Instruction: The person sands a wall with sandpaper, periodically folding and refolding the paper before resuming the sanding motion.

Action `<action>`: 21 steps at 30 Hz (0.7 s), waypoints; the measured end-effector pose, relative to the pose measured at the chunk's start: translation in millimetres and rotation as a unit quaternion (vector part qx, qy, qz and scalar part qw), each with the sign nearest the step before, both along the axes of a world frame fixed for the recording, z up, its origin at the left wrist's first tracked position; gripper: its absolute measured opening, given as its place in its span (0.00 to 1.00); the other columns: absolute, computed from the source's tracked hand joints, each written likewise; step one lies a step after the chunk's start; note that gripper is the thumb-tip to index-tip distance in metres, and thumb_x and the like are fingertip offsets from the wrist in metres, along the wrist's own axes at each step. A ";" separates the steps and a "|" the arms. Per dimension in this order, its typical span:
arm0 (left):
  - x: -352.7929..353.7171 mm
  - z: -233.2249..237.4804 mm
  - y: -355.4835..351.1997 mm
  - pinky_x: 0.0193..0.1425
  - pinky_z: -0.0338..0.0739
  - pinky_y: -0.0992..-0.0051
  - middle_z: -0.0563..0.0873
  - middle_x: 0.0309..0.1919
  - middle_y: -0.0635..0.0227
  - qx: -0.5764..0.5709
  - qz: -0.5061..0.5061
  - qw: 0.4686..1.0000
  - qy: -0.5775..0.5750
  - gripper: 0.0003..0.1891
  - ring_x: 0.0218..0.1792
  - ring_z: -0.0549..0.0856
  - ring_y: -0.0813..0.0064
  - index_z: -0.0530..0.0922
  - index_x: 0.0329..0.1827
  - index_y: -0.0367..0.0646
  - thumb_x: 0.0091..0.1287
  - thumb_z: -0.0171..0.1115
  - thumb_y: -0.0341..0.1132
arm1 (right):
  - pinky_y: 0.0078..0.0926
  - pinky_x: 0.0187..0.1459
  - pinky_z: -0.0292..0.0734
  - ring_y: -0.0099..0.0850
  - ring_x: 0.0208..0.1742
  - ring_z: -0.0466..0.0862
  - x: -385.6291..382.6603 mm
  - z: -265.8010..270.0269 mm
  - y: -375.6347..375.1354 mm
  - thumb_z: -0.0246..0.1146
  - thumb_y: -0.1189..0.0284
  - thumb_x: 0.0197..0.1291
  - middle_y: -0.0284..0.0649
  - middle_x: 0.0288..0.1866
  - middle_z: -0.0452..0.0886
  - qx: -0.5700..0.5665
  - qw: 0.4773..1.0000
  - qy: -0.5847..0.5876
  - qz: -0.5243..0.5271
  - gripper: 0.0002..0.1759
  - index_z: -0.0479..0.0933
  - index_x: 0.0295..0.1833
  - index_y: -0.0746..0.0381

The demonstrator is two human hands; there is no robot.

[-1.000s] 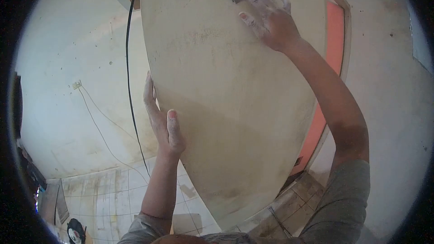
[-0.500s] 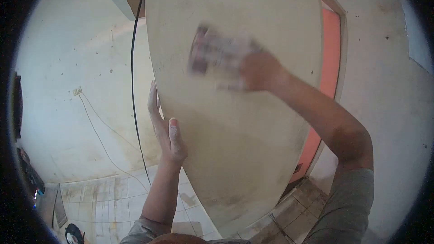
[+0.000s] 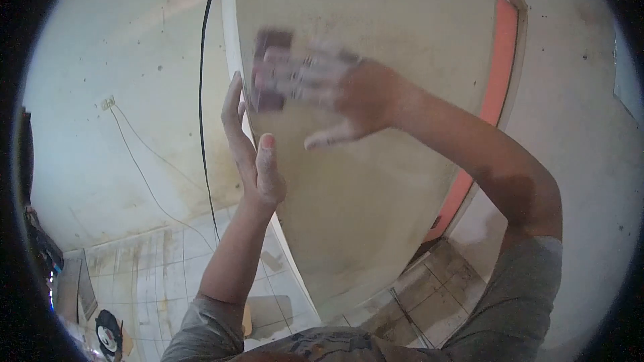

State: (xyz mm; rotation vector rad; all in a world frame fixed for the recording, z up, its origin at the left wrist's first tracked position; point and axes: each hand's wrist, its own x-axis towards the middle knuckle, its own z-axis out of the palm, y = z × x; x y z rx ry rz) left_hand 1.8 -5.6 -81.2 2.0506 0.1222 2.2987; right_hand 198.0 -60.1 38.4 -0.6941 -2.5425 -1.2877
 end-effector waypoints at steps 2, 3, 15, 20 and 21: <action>0.1 -1.6 -1.6 0.85 0.50 0.49 0.58 0.82 0.37 -0.024 -0.041 0.999 -0.021 0.49 0.83 0.58 0.45 0.48 0.84 0.30 0.76 0.53 0.60 | 0.54 0.86 0.44 0.34 0.88 0.60 -1.7 7.3 0.6 0.66 0.37 0.62 0.34 0.89 0.59 0.029 0.996 -0.078 -0.019 0.55 0.53 0.89 0.45; 0.6 -2.1 -1.1 0.86 0.49 0.48 0.58 0.82 0.39 -0.038 -0.069 0.996 -0.031 0.50 0.83 0.58 0.46 0.47 0.85 0.32 0.74 0.52 0.62 | 0.54 0.85 0.45 0.33 0.87 0.60 -3.1 17.1 -0.4 0.65 0.37 0.63 0.33 0.89 0.59 0.059 0.994 -0.083 -0.034 0.54 0.53 0.89 0.44; -0.7 -4.3 -0.8 0.86 0.49 0.45 0.54 0.83 0.46 -0.035 -0.105 0.988 -0.109 0.51 0.84 0.56 0.49 0.49 0.84 0.36 0.72 0.51 0.67 | 0.52 0.82 0.53 0.33 0.87 0.61 -37.1 110.0 1.2 0.64 0.39 0.66 0.32 0.88 0.60 0.238 0.965 0.075 -0.080 0.53 0.51 0.89 0.47; 3.0 -1.3 -5.6 0.86 0.49 0.45 0.55 0.83 0.48 -0.043 -0.150 0.973 -0.172 0.49 0.84 0.58 0.50 0.54 0.83 0.38 0.69 0.55 0.65 | 0.50 0.83 0.51 0.31 0.86 0.62 -37.5 51.1 -18.1 0.65 0.38 0.64 0.34 0.88 0.61 0.139 0.985 -0.055 -0.081 0.52 0.57 0.88 0.48; 2.8 -1.5 -5.6 0.86 0.49 0.45 0.56 0.83 0.49 -0.047 -0.161 0.970 -0.175 0.49 0.84 0.58 0.50 0.55 0.82 0.38 0.68 0.55 0.65 | 0.50 0.84 0.50 0.30 0.86 0.62 -38.6 35.5 -20.0 0.65 0.38 0.65 0.34 0.88 0.61 0.088 0.991 -0.081 -0.065 0.51 0.58 0.87 0.48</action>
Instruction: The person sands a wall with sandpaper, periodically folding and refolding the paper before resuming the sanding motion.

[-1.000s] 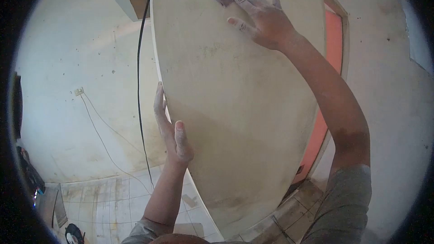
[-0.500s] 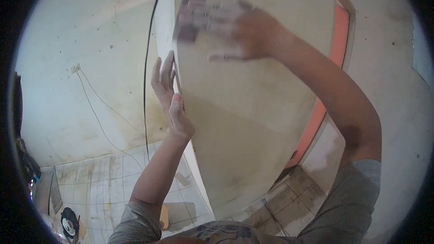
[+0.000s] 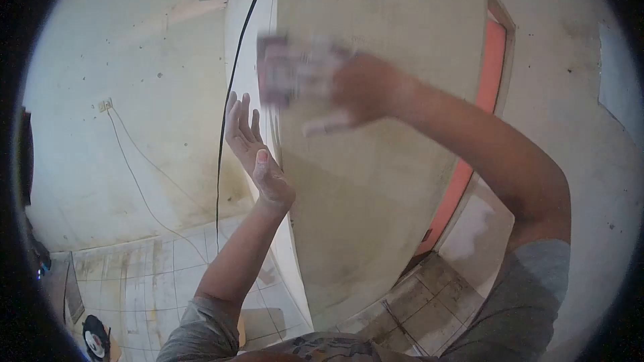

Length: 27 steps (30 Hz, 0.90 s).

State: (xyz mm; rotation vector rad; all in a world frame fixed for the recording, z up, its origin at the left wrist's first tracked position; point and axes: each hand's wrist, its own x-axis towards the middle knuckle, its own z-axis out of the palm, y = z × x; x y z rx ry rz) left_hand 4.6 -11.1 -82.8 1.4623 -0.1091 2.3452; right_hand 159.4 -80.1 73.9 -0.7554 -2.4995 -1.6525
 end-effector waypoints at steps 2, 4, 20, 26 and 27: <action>-0.7 -0.5 2.0 0.86 0.49 0.46 0.57 0.83 0.49 -0.003 -0.021 1.000 -0.008 0.48 0.84 0.59 0.51 0.57 0.82 0.39 0.67 0.56 0.64 | 0.49 0.84 0.49 0.30 0.86 0.63 -1.0 -15.1 0.2 0.65 0.39 0.65 0.35 0.88 0.61 -0.063 0.997 -0.037 0.015 0.50 0.59 0.87 0.47; 0.0 -1.8 3.3 0.86 0.50 0.46 0.59 0.82 0.49 -0.010 -0.035 0.999 -0.016 0.48 0.84 0.59 0.51 0.58 0.81 0.39 0.67 0.57 0.63 | 0.49 0.84 0.48 0.31 0.85 0.64 5.7 -6.6 5.1 0.64 0.40 0.66 0.35 0.88 0.61 -0.044 0.998 -0.049 0.017 0.48 0.60 0.86 0.47; -21.6 7.3 10.7 0.87 0.48 0.49 0.61 0.81 0.44 0.028 0.026 0.992 0.124 0.43 0.84 0.59 0.51 0.58 0.81 0.34 0.74 0.52 0.59 | 0.51 0.74 0.60 0.39 0.84 0.68 29.6 -47.3 26.4 0.63 0.45 0.69 0.38 0.87 0.65 -0.020 0.991 0.094 0.093 0.45 0.61 0.86 0.50; -12.6 3.5 6.3 0.86 0.51 0.49 0.59 0.81 0.38 0.085 0.065 0.977 0.185 0.38 0.84 0.58 0.45 0.59 0.80 0.30 0.77 0.51 0.52 | 0.50 0.75 0.58 0.38 0.79 0.73 68.2 41.5 46.1 0.64 0.45 0.68 0.31 0.87 0.65 0.187 0.959 0.212 0.011 0.44 0.64 0.85 0.48; -12.8 1.7 4.3 0.86 0.51 0.49 0.60 0.80 0.38 0.090 0.098 0.972 0.195 0.38 0.84 0.58 0.45 0.59 0.80 0.30 0.77 0.52 0.52 | 0.50 0.75 0.58 0.38 0.79 0.73 68.3 42.3 46.0 0.64 0.45 0.68 0.31 0.87 0.65 0.187 0.956 0.226 0.024 0.44 0.64 0.85 0.48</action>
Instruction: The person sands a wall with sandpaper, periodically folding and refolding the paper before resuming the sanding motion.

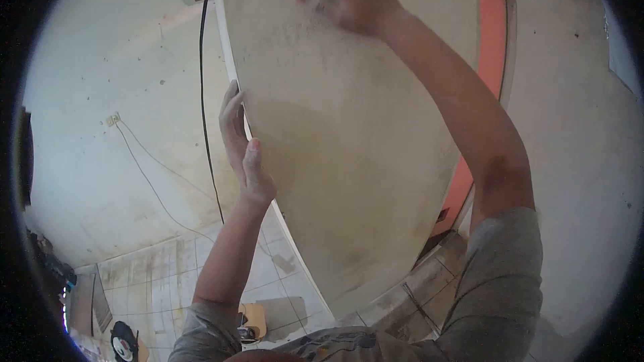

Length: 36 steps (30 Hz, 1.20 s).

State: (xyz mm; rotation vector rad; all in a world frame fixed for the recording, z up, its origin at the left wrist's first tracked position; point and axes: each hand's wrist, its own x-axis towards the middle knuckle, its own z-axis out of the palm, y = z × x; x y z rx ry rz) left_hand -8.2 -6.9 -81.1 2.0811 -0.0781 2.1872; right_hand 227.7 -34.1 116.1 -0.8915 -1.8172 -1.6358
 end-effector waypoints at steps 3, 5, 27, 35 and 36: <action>-0.3 -2.9 1.6 0.85 0.52 0.49 0.60 0.80 0.38 0.028 0.077 0.997 0.011 0.38 0.83 0.59 0.45 0.59 0.80 0.31 0.77 0.54 0.51 | 0.50 0.75 0.57 0.38 0.80 0.73 -6.6 -1.8 2.7 0.64 0.45 0.68 0.31 0.87 0.65 0.004 0.998 0.028 0.050 0.43 0.64 0.85 0.47; -0.2 -3.6 3.0 0.84 0.53 0.49 0.60 0.80 0.38 0.039 0.094 0.995 0.004 0.38 0.83 0.59 0.45 0.59 0.80 0.31 0.76 0.55 0.50 | 0.51 0.75 0.57 0.37 0.80 0.72 -12.9 -10.6 2.0 0.64 0.45 0.68 0.31 0.87 0.65 -0.002 0.996 0.043 0.083 0.43 0.63 0.85 0.46; -15.9 -20.5 -29.1 0.82 0.58 0.49 0.63 0.80 0.49 -0.087 0.252 0.963 0.044 0.37 0.82 0.62 0.53 0.58 0.82 0.34 0.73 0.60 0.39 | 0.53 0.79 0.49 0.28 0.82 0.70 19.8 -105.9 -9.6 0.65 0.48 0.68 0.31 0.85 0.68 -0.146 0.982 -0.110 0.056 0.40 0.66 0.83 0.44; -0.8 23.7 -17.1 0.83 0.57 0.49 0.64 0.79 0.48 -0.040 0.226 0.973 0.036 0.40 0.82 0.63 0.53 0.54 0.84 0.33 0.72 0.61 0.38 | 0.52 0.80 0.43 0.26 0.85 0.64 45.0 0.9 1.3 0.64 0.52 0.68 0.26 0.86 0.66 -0.029 0.994 -0.095 0.052 0.41 0.64 0.85 0.46; 1.9 23.9 -12.0 0.83 0.57 0.49 0.64 0.79 0.48 -0.043 0.206 0.977 0.027 0.41 0.82 0.63 0.53 0.54 0.84 0.33 0.72 0.62 0.38 | 0.53 0.80 0.44 0.26 0.86 0.64 51.4 17.2 4.4 0.64 0.51 0.69 0.26 0.86 0.66 -0.011 0.997 -0.071 0.037 0.41 0.64 0.85 0.46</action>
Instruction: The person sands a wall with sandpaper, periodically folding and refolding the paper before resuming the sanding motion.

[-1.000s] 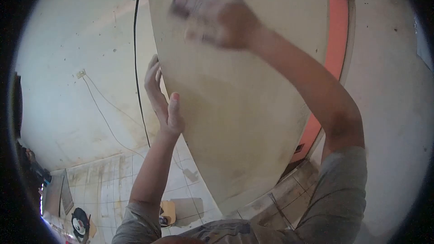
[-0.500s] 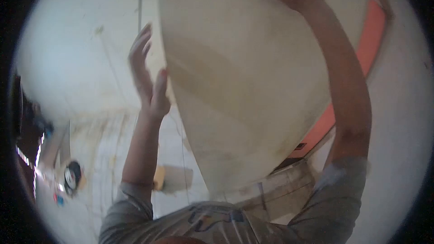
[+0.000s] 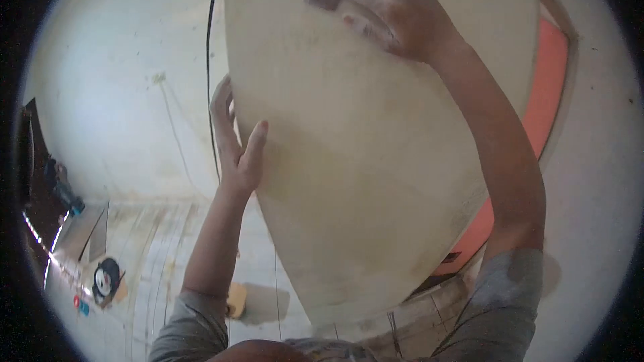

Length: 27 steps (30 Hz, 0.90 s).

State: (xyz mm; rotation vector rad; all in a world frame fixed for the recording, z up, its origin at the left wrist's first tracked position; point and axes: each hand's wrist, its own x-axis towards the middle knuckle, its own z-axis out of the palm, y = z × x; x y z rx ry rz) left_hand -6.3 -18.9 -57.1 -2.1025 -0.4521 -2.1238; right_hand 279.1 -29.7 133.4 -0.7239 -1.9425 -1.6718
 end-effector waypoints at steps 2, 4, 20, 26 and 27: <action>2.8 -5.9 9.2 0.82 0.59 0.49 0.64 0.79 0.47 -0.010 -0.038 0.999 -0.026 0.40 0.80 0.65 0.51 0.56 0.82 0.31 0.70 0.63 0.38 | 0.54 0.78 0.48 0.28 0.85 0.65 1.4 10.2 -2.7 0.64 0.48 0.68 0.28 0.86 0.67 0.031 0.999 0.026 0.002 0.42 0.64 0.85 0.48; 2.2 -6.9 14.6 0.82 0.60 0.49 0.64 0.79 0.46 -0.014 -0.072 0.996 -0.044 0.40 0.80 0.65 0.51 0.58 0.81 0.30 0.71 0.61 0.41 | 0.55 0.75 0.56 0.29 0.83 0.68 -8.9 -3.9 -7.3 0.65 0.44 0.68 0.31 0.84 0.69 0.051 0.998 0.026 0.028 0.44 0.65 0.84 0.49; 4.9 -11.3 12.5 0.84 0.54 0.50 0.62 0.79 0.38 0.000 -0.076 0.996 -0.041 0.42 0.81 0.61 0.44 0.55 0.82 0.26 0.80 0.46 0.56 | 0.52 0.80 0.52 0.48 0.85 0.64 -27.6 50.2 -49.3 0.56 0.56 0.73 0.51 0.85 0.66 -0.028 0.986 0.157 -0.054 0.37 0.67 0.80 0.67; 7.1 -10.0 11.8 0.84 0.55 0.49 0.63 0.79 0.42 -0.012 -0.095 0.994 -0.053 0.44 0.82 0.61 0.50 0.57 0.82 0.28 0.78 0.44 0.61 | 0.56 0.73 0.62 0.39 0.81 0.71 -65.0 -43.5 -26.3 0.68 0.45 0.64 0.40 0.83 0.70 -0.087 0.993 -0.027 0.069 0.44 0.69 0.81 0.51; 7.4 -9.9 12.0 0.83 0.55 0.49 0.64 0.79 0.45 -0.022 -0.099 0.993 -0.059 0.46 0.82 0.61 0.53 0.58 0.82 0.30 0.77 0.43 0.64 | 0.55 0.73 0.62 0.37 0.83 0.68 -71.9 -64.8 -32.9 0.69 0.45 0.63 0.38 0.85 0.68 -0.151 0.984 -0.059 0.071 0.45 0.67 0.82 0.49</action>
